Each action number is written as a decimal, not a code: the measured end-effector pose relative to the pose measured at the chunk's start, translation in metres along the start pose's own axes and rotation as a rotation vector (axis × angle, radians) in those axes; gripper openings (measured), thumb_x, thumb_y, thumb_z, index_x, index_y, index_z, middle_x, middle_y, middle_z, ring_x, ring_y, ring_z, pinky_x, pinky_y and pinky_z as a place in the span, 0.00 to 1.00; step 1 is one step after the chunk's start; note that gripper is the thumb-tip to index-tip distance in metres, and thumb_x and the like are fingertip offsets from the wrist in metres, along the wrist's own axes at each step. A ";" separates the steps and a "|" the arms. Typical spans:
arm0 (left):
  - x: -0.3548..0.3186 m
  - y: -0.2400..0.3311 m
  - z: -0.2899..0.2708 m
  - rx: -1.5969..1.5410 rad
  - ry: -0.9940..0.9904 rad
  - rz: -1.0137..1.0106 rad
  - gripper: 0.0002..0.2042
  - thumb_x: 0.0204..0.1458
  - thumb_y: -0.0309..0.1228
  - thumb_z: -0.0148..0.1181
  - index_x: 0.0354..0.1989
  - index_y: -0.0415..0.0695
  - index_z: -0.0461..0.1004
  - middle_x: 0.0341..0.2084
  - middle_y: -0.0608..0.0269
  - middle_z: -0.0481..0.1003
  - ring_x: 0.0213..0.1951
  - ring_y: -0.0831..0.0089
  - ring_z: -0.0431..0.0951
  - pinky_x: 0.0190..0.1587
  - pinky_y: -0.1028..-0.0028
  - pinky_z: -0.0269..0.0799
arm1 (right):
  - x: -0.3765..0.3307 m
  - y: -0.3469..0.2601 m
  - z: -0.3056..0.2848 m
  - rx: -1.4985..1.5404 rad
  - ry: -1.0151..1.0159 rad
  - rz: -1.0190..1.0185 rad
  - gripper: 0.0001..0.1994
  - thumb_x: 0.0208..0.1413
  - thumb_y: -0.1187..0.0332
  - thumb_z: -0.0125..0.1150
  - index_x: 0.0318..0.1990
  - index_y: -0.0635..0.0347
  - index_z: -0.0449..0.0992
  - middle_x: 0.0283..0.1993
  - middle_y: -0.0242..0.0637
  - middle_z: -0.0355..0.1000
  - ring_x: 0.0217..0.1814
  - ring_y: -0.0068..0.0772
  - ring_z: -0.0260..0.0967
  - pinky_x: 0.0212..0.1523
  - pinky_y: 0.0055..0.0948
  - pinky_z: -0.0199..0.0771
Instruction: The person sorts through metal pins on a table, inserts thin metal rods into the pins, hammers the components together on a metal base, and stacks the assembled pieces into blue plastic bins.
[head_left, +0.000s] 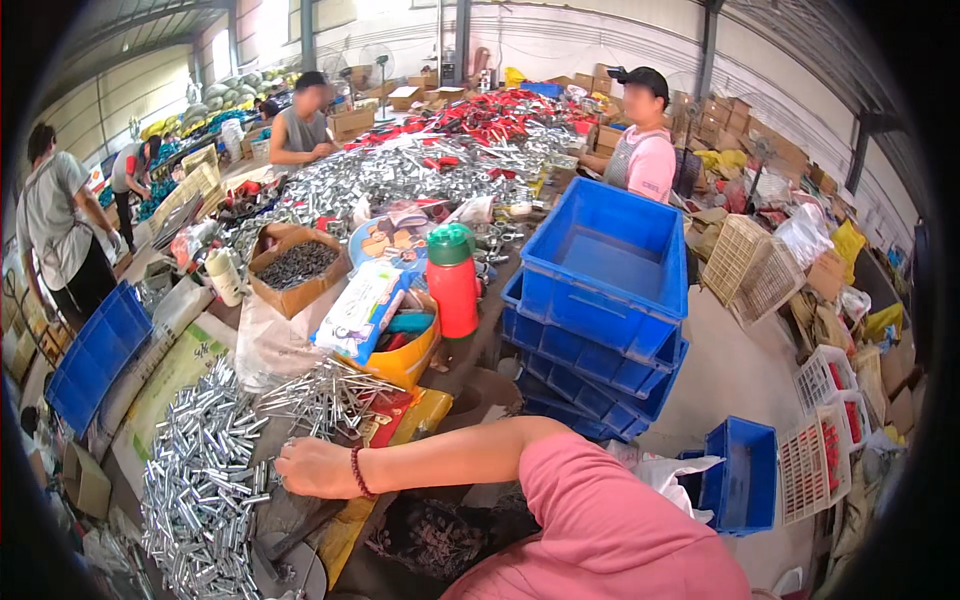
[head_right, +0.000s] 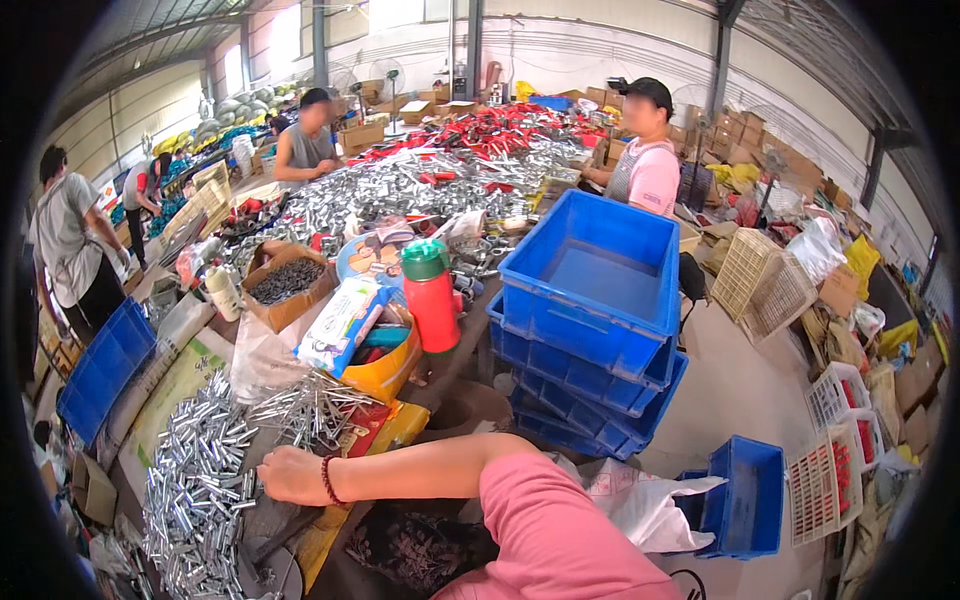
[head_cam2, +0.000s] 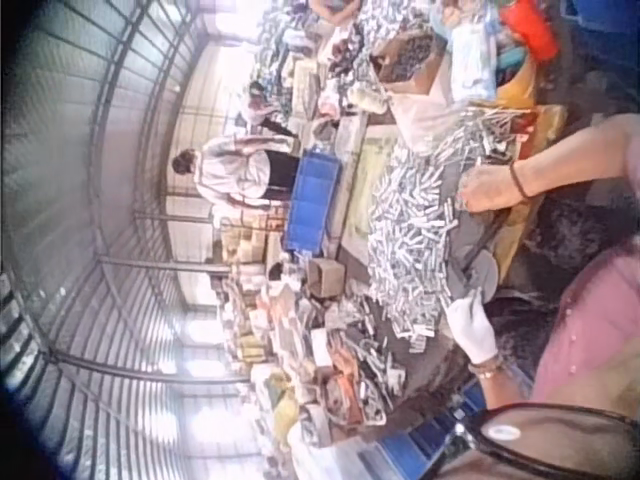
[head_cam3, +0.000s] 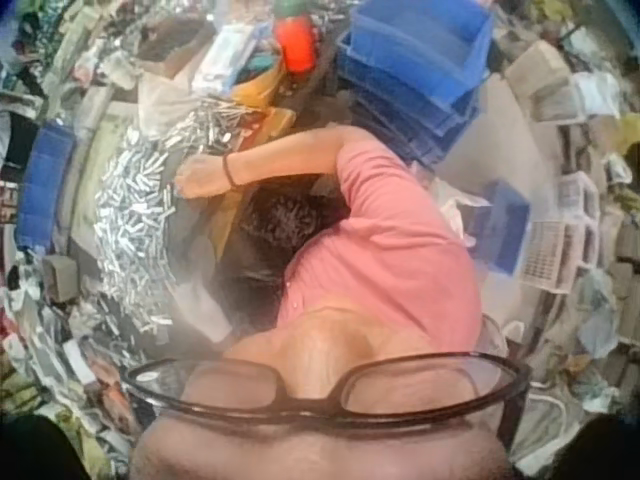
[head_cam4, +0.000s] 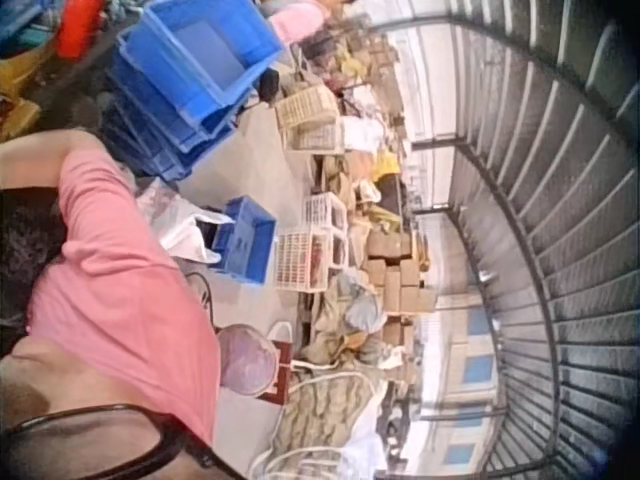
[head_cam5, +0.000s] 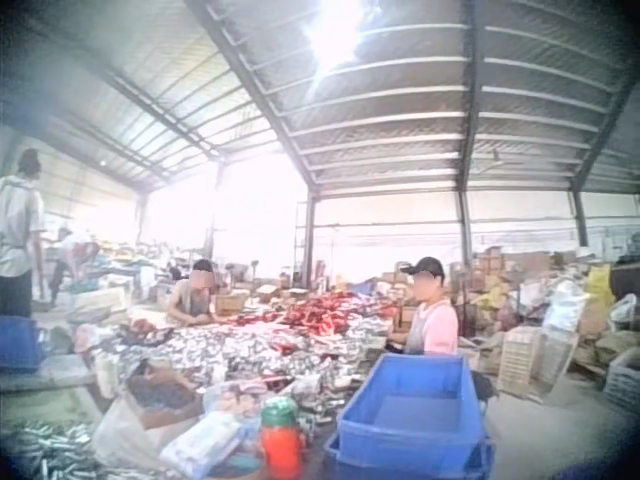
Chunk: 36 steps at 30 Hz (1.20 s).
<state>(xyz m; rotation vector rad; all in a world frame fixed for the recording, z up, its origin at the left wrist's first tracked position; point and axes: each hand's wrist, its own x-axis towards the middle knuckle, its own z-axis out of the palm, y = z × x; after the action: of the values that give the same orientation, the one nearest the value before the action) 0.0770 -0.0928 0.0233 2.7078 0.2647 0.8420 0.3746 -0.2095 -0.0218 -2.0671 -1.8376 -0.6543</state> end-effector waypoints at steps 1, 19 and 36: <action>-0.001 0.002 0.003 -0.120 0.055 -0.055 0.11 0.61 0.28 0.65 0.31 0.32 0.78 0.27 0.45 0.77 0.31 0.52 0.77 0.38 0.57 0.73 | 0.001 0.002 0.001 -0.013 0.002 -0.045 0.04 0.46 0.67 0.63 0.24 0.53 0.78 0.36 0.35 0.72 0.45 0.40 0.73 0.43 0.36 0.75; -0.002 -0.002 0.009 -0.121 0.076 -0.034 0.07 0.56 0.25 0.69 0.32 0.33 0.81 0.26 0.43 0.78 0.29 0.50 0.75 0.37 0.56 0.73 | 0.000 -0.010 0.002 0.269 0.110 -0.039 0.08 0.43 0.66 0.66 0.30 0.59 0.78 0.34 0.43 0.75 0.38 0.48 0.77 0.39 0.44 0.77; -0.017 -0.022 0.013 0.050 -0.006 0.004 0.06 0.60 0.27 0.64 0.35 0.37 0.82 0.31 0.50 0.79 0.34 0.56 0.78 0.42 0.62 0.74 | 0.027 -0.098 -0.016 0.595 0.100 -0.147 0.08 0.52 0.67 0.58 0.37 0.61 0.72 0.34 0.44 0.73 0.41 0.52 0.75 0.39 0.47 0.75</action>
<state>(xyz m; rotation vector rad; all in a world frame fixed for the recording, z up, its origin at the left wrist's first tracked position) 0.0683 -0.0793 -0.0028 2.7578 0.2829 0.8385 0.2774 -0.1808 -0.0011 -1.4986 -1.8497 -0.1948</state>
